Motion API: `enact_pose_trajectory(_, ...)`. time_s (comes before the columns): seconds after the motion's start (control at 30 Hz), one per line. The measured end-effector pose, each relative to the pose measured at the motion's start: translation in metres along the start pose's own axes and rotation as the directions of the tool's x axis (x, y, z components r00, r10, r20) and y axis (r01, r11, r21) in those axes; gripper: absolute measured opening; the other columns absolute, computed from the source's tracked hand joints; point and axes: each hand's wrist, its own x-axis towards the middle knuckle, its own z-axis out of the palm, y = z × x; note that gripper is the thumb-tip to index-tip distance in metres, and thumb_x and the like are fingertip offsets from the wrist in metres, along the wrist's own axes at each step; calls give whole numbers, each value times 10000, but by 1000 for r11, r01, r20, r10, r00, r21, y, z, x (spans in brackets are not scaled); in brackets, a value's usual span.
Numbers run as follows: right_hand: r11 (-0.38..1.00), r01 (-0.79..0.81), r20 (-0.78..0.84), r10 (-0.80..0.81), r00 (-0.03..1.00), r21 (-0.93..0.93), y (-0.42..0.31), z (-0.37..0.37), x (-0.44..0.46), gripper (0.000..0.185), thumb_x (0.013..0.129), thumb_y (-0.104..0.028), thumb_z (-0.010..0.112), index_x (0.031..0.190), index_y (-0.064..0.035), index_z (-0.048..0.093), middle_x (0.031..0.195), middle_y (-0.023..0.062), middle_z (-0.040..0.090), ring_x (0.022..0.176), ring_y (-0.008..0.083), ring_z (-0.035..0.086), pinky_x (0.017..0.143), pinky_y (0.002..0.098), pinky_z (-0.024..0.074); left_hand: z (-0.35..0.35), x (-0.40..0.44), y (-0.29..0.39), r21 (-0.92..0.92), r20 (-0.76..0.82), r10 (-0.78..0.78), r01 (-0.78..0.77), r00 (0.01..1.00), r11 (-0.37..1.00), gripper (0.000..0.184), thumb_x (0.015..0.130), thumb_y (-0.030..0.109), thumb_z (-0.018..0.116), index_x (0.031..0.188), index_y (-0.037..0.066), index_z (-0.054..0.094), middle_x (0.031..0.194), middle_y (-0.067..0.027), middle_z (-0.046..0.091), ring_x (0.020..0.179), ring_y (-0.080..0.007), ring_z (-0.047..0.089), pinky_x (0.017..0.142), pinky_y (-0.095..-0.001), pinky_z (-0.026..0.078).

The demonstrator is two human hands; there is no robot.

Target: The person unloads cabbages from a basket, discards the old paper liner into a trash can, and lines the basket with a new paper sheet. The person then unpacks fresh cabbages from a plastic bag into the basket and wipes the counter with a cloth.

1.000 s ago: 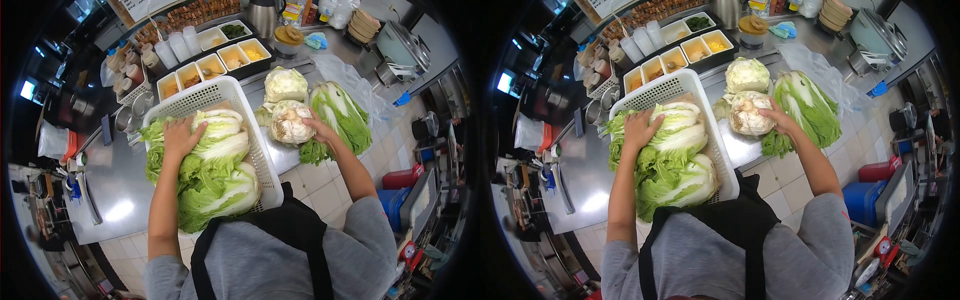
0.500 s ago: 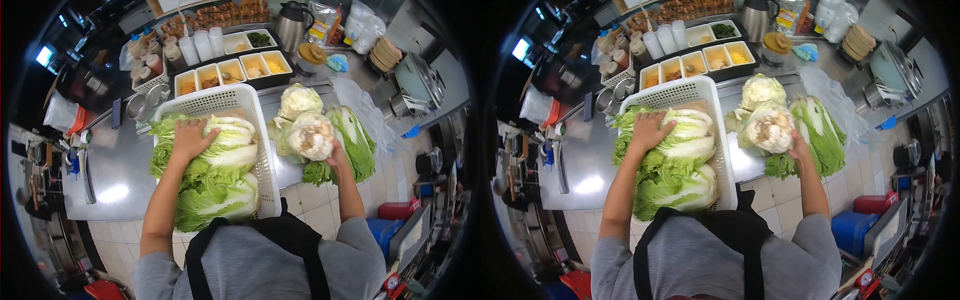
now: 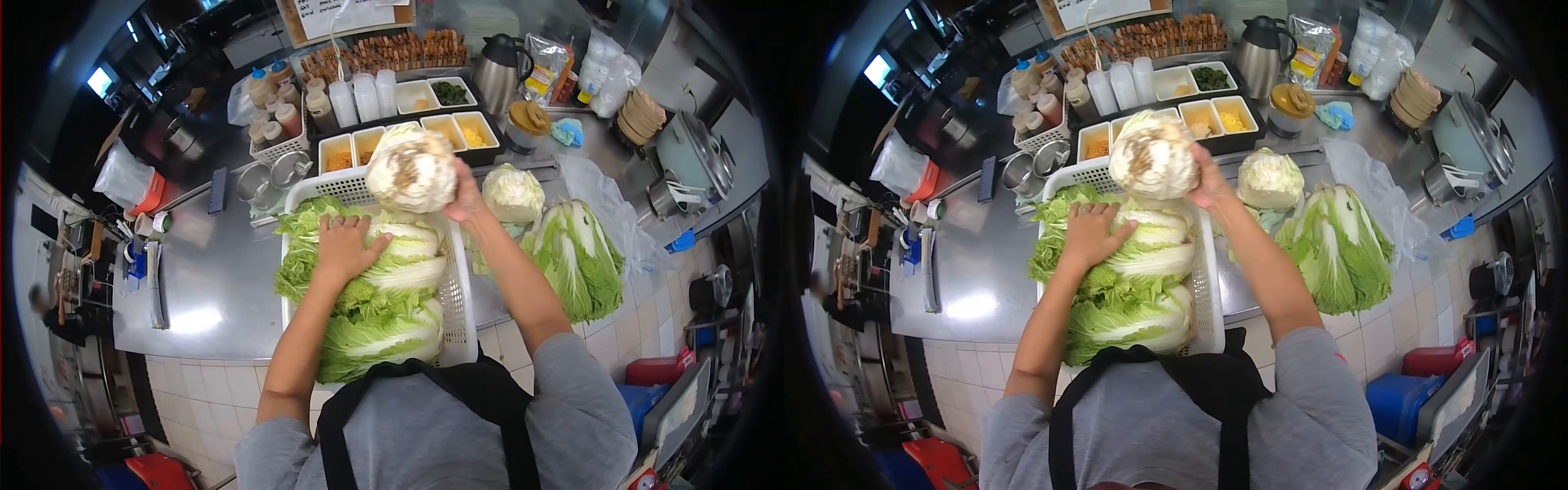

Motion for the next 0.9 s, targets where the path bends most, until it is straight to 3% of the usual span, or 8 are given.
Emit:
enact_pose_trajectory(0.33,935,-293,-175,260,949,-199,10,16,27,719,739,-434,669,1289,-60,399,1186,93,552,1080,211,546,919,402,448,-1,3,2,-37,10,-23,24,1000,999,599,832,557,433,1087,38,591,1061,-158,606,1042,-315,533,1015,-503,230)
enact_pose_trajectory(0.37,840,-328,-314,201,928,-432,-1,27,24,731,731,-440,673,1292,-62,396,1160,98,565,1058,222,556,899,400,452,1,4,2,-45,12,-10,10,1000,999,599,832,557,433,1087,38,591,1061,-158,606,1042,-315,533,1015,-503,230)
enact_pose_trajectory(0.5,-36,-266,-255,-181,950,-963,-62,21,3,920,636,-513,710,1388,-182,295,1328,157,421,1204,301,416,927,491,378,5,4,-1,-40,-63,13,-16,998,999,553,827,532,461,1029,41,612,1019,-157,611,989,-323,541,996,-503,248)
enact_pose_trajectory(0.57,-658,-352,-349,-143,926,-665,-101,20,-19,1115,462,-566,778,1402,-272,257,1448,161,235,1309,397,228,938,632,280,4,2,-2,-33,-94,20,-23,995,999,540,825,526,470,1011,41,618,1001,-156,612,973,-324,543,987,-502,257)
enact_pose_trajectory(0.6,-788,-339,-359,-161,919,-514,-106,-9,-32,1150,399,-537,820,1389,-295,288,1406,153,309,1224,426,331,892,661,281,3,3,-2,-32,-86,24,-27,996,999,535,828,519,473,1038,47,613,1006,-157,609,973,-325,537,976,-489,268)
enact_pose_trajectory(0.7,-852,-300,-433,-97,896,-430,-113,-54,-61,1123,383,-382,857,1364,-288,319,1390,152,309,1177,457,363,931,604,318,2,3,-1,-26,-78,23,-26,997,999,527,828,509,482,1062,54,609,998,-164,605,965,-328,533,959,-472,284)
enact_pose_trajectory(0.83,-692,-271,-350,-28,936,-669,-132,-81,-78,963,408,-188,808,1281,-245,406,1251,143,425,1123,433,431,945,437,399,7,3,-4,-82,-137,43,-54,990,995,553,817,523,495,974,7,615,930,-190,608,932,-339,548,943,-490,294)
enact_pose_trajectory(0.9,-435,-246,-213,-124,969,-866,-146,-99,-89,929,418,-177,807,1264,-229,429,1199,137,471,1110,376,462,930,427,408,10,4,-7,-83,-108,24,-33,994,996,583,801,541,512,968,-11,602,935,-200,607,929,-347,551,938,-485,302)
